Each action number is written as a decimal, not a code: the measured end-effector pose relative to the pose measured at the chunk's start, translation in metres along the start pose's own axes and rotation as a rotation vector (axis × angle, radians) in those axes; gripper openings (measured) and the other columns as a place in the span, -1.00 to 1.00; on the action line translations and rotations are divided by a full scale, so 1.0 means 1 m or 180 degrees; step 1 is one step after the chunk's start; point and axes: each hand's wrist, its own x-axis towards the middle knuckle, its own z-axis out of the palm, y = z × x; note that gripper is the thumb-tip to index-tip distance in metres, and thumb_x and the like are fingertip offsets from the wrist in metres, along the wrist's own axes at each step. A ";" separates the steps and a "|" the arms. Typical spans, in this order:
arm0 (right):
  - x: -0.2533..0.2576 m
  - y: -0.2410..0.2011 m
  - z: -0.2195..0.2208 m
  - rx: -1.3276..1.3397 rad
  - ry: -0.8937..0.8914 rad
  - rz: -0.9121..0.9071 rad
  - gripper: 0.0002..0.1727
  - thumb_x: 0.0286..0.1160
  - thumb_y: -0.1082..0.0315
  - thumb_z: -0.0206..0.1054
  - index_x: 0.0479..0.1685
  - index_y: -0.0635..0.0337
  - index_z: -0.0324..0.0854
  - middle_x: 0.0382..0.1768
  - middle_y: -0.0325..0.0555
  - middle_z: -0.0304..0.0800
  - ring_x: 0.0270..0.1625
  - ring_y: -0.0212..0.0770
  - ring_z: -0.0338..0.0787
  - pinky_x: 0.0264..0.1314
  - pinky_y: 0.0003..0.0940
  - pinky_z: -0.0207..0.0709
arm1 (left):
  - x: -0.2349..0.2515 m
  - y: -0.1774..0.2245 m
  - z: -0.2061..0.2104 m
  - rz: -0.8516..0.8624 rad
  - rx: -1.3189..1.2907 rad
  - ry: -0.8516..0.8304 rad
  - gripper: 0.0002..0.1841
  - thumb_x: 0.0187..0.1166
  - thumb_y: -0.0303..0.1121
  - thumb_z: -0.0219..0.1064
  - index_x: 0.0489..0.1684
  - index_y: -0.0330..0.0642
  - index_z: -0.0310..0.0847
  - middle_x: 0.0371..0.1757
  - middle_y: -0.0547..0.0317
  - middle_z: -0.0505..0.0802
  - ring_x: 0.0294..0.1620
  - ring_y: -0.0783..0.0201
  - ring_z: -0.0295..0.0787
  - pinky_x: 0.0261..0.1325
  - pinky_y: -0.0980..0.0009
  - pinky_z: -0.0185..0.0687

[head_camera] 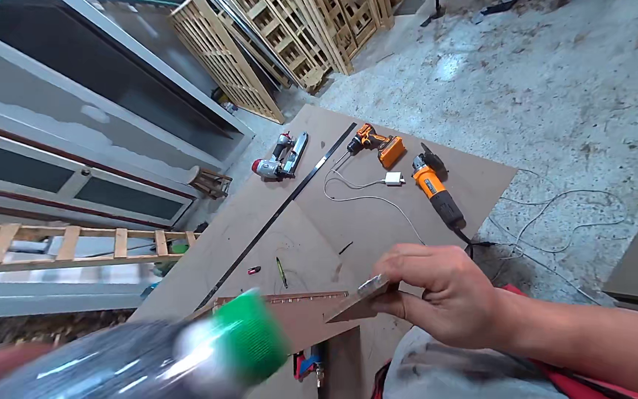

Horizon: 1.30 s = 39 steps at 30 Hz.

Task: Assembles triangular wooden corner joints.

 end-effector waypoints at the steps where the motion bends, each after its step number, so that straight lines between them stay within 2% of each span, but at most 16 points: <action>1: 0.003 -0.002 0.000 -0.0027 -0.0016 -0.0032 -0.87 0.56 0.31 0.46 -0.18 0.17 0.83 -0.18 -0.30 0.87 -0.05 -0.45 0.83 0.02 -0.51 0.80 | 0.001 -0.011 -0.015 -0.0084 0.0129 -0.0413 -0.40 0.60 0.09 0.27 0.24 -0.35 0.51 0.09 0.02 0.80 0.22 0.25 0.74 0.38 0.30 0.59; 3: 0.004 0.002 0.000 -0.0174 -0.0094 -0.0055 -0.86 0.59 0.28 0.43 -0.17 0.13 0.83 -0.17 -0.33 0.86 -0.05 -0.48 0.82 0.02 -0.53 0.77 | 0.008 -0.037 -0.019 -0.0086 0.0069 -0.0641 -0.47 0.60 0.04 0.37 0.18 -0.31 0.52 0.08 -0.10 0.85 0.17 0.02 0.84 0.33 0.09 0.74; 5: -0.001 0.008 0.002 -0.0149 -0.0148 0.0053 -0.83 0.60 0.22 0.44 -0.16 0.13 0.83 -0.19 -0.32 0.87 -0.08 -0.49 0.83 0.00 -0.52 0.78 | 0.017 -0.039 -0.020 0.0022 0.0009 -0.0503 -0.45 0.60 0.06 0.31 0.13 -0.35 0.53 0.03 -0.10 0.85 0.12 0.03 0.83 0.30 0.12 0.73; 7: -0.001 0.006 0.001 -0.0142 -0.0146 0.0078 -0.82 0.61 0.22 0.44 -0.16 0.15 0.83 -0.20 -0.32 0.86 -0.08 -0.49 0.83 -0.01 -0.53 0.77 | 0.024 -0.031 -0.024 0.0068 -0.0166 -0.0348 -0.45 0.61 0.02 0.19 0.13 -0.41 0.49 0.05 -0.18 0.81 0.19 -0.04 0.78 0.36 0.03 0.66; 9: 0.001 0.003 0.003 -0.0151 -0.0127 0.0051 -0.83 0.59 0.23 0.45 -0.15 0.13 0.84 -0.22 -0.35 0.87 -0.09 -0.51 0.82 -0.03 -0.56 0.77 | 0.024 -0.034 -0.019 -0.0050 -0.0056 -0.0408 -0.49 0.73 -0.01 0.03 0.12 -0.42 0.47 0.05 -0.17 0.81 0.18 0.00 0.80 0.34 0.09 0.68; 13: 0.007 -0.002 0.004 -0.0119 -0.0098 0.0020 -0.86 0.57 0.29 0.44 -0.16 0.14 0.85 -0.24 -0.33 0.86 -0.12 -0.51 0.82 -0.07 -0.58 0.76 | 0.020 -0.058 -0.012 -0.0121 -0.0446 -0.0318 -0.56 0.79 -0.03 0.07 0.16 -0.29 0.56 0.09 -0.13 0.83 0.19 -0.02 0.82 0.36 0.08 0.71; 18: 0.008 -0.004 0.003 -0.0116 -0.0108 0.0032 -0.86 0.58 0.28 0.43 -0.19 0.14 0.85 -0.27 -0.33 0.84 -0.15 -0.52 0.80 -0.12 -0.60 0.74 | 0.025 -0.066 -0.016 -0.0092 -0.0447 -0.0196 -0.50 0.84 -0.03 -0.12 0.19 -0.35 0.48 0.08 -0.15 0.81 0.17 0.00 0.82 0.30 0.12 0.74; 21: 0.009 -0.006 0.003 -0.0103 -0.0115 0.0046 -0.86 0.58 0.31 0.41 -0.19 0.16 0.84 -0.27 -0.31 0.83 -0.16 -0.52 0.81 -0.13 -0.60 0.75 | 0.023 -0.068 -0.011 -0.0230 -0.0584 -0.0199 -0.48 0.84 -0.01 -0.07 0.20 -0.37 0.50 0.09 -0.17 0.83 0.18 -0.01 0.83 0.33 0.11 0.73; 30: 0.010 -0.009 0.000 -0.0182 -0.0094 -0.0012 -0.86 0.57 0.30 0.44 -0.24 0.16 0.83 -0.29 -0.33 0.82 -0.17 -0.52 0.79 -0.15 -0.61 0.73 | 0.023 -0.065 -0.009 -0.0007 -0.0160 -0.0257 -0.48 0.85 -0.08 -0.24 0.13 -0.42 0.43 0.05 -0.21 0.78 0.15 -0.01 0.79 0.30 0.10 0.70; 34: 0.009 -0.009 0.001 -0.0141 -0.0207 0.0075 -0.86 0.57 0.30 0.43 -0.20 0.15 0.84 -0.28 -0.34 0.84 -0.17 -0.53 0.81 -0.14 -0.61 0.76 | 0.021 -0.062 -0.008 -0.0017 -0.0265 -0.0248 -0.53 0.83 -0.10 -0.15 0.16 -0.43 0.38 0.05 -0.19 0.78 0.15 -0.01 0.81 0.31 0.13 0.73; 39: 0.011 -0.014 -0.003 -0.0171 -0.0222 0.0073 -0.85 0.56 0.28 0.45 -0.23 0.14 0.86 -0.29 -0.36 0.84 -0.17 -0.55 0.80 -0.16 -0.63 0.74 | 0.016 -0.066 -0.015 -0.0044 -0.0285 -0.0161 -0.50 0.85 -0.07 -0.17 0.12 -0.42 0.42 0.05 -0.24 0.78 0.18 -0.07 0.78 0.32 0.05 0.70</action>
